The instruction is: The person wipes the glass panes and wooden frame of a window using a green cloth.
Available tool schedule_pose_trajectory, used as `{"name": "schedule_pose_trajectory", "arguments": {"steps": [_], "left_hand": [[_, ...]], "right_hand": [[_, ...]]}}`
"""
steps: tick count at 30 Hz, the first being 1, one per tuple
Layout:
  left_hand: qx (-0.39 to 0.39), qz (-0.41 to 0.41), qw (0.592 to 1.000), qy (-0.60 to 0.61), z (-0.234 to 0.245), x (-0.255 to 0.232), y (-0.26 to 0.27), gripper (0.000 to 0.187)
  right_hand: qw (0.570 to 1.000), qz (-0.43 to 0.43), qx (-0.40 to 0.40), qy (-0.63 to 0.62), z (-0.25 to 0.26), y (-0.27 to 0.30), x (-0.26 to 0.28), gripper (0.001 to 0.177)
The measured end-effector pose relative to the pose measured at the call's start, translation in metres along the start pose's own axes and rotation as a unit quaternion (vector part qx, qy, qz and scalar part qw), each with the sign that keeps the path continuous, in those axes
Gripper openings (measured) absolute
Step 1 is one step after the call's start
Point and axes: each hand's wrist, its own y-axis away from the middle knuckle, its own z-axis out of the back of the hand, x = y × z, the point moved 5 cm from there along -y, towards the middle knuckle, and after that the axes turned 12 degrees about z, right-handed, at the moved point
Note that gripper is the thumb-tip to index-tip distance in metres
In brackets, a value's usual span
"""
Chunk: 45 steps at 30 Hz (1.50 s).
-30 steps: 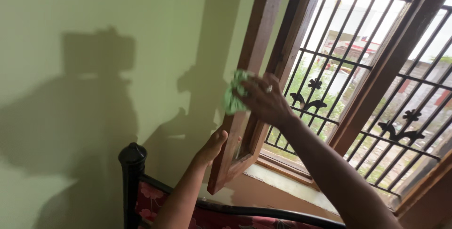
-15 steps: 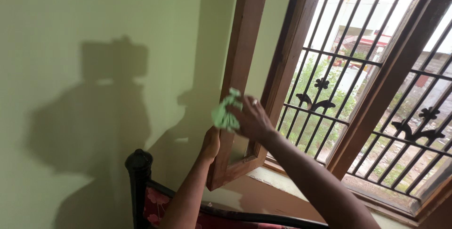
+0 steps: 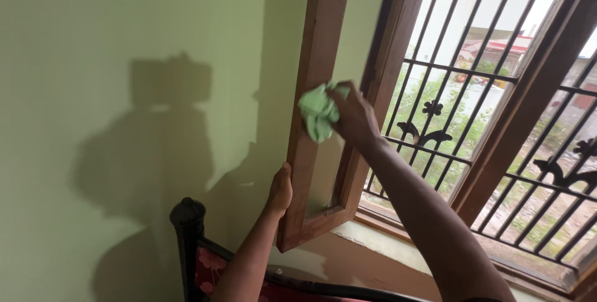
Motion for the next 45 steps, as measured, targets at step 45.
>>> {"name": "schedule_pose_trajectory", "arguments": {"steps": [45], "left_hand": [[-0.416,-0.185,0.853,-0.256,-0.023,-0.101,0.02,0.057]], "right_hand": [[0.875,0.055,0.449,-0.172,-0.134,0.219,0.051,0.07]]}}
